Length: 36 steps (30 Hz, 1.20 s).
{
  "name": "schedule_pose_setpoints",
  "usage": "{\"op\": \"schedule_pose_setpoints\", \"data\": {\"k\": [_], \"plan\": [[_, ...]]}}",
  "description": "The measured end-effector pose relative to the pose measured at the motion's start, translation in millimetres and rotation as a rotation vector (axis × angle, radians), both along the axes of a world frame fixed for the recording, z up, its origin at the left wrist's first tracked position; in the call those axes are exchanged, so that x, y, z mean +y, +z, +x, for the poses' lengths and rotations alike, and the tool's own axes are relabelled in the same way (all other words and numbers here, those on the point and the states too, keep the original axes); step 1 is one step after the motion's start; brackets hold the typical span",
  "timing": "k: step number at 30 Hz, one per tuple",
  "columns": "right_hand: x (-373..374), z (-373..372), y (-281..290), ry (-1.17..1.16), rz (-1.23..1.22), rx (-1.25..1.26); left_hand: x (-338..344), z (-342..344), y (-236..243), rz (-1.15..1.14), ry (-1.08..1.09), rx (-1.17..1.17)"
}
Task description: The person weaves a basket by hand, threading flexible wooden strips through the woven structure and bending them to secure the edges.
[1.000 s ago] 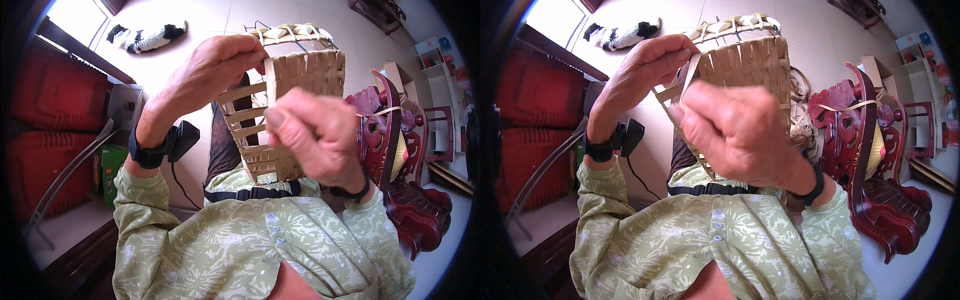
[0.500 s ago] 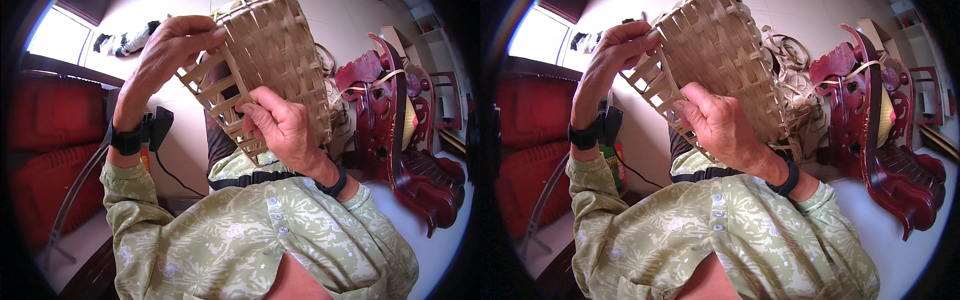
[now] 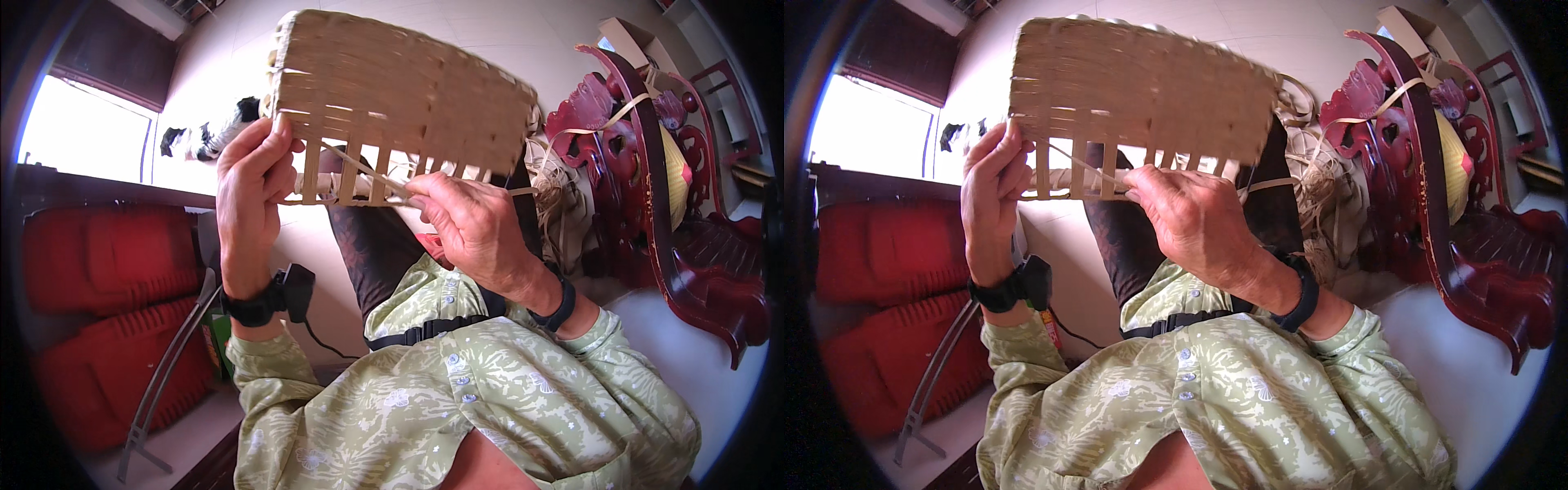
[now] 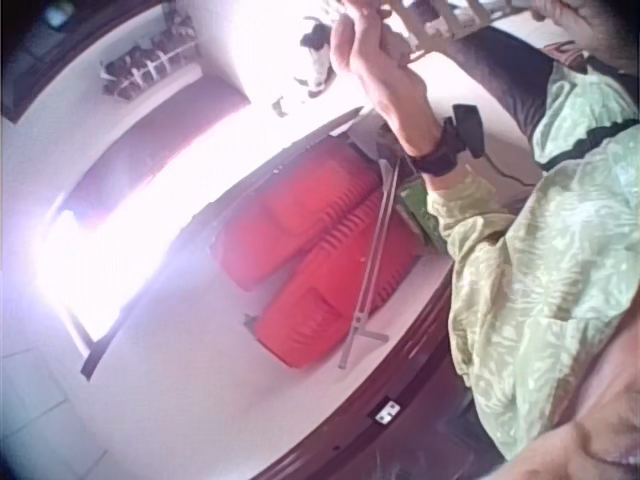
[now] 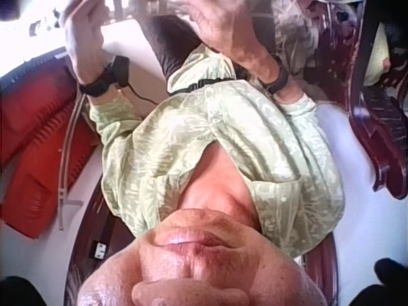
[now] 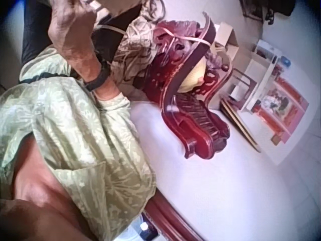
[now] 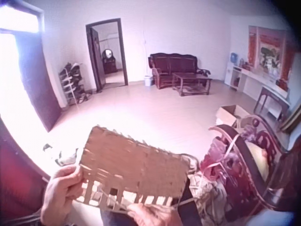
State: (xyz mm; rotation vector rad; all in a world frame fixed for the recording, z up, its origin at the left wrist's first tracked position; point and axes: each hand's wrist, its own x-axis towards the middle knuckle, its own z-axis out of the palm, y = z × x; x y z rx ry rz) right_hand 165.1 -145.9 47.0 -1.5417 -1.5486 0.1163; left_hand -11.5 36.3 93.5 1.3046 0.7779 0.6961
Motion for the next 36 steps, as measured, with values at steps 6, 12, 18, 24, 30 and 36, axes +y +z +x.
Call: {"op": "schedule_pose_setpoints", "data": {"k": [6, 12, 18, 24, 30, 36], "plan": [[-6.3, 20.3, -3.5, -0.121, -0.048, -0.066, -20.5, 20.3, -10.5, -0.057, 0.078, -0.221], [-4.7, 15.9, -5.5, -0.181, 0.025, 0.040, -43.8, 45.1, -37.8, -0.076, 0.059, -0.210], [6.4, 9.1, -23.8, -0.173, 0.173, 0.078, -63.5, 43.9, -67.3, -0.250, 0.072, -0.488], [-13.4, 4.4, -21.9, -0.016, 0.060, 0.033, -97.7, 33.7, -92.6, -0.325, 0.188, -0.580], [-29.9, -0.5, -26.2, 0.024, 0.025, 0.106, -126.7, 33.6, -85.7, -0.381, 0.274, -0.574], [-38.4, 3.5, -19.7, 0.042, -0.104, 0.143, -149.0, 31.2, -119.9, -0.646, 0.225, -0.728]]}}
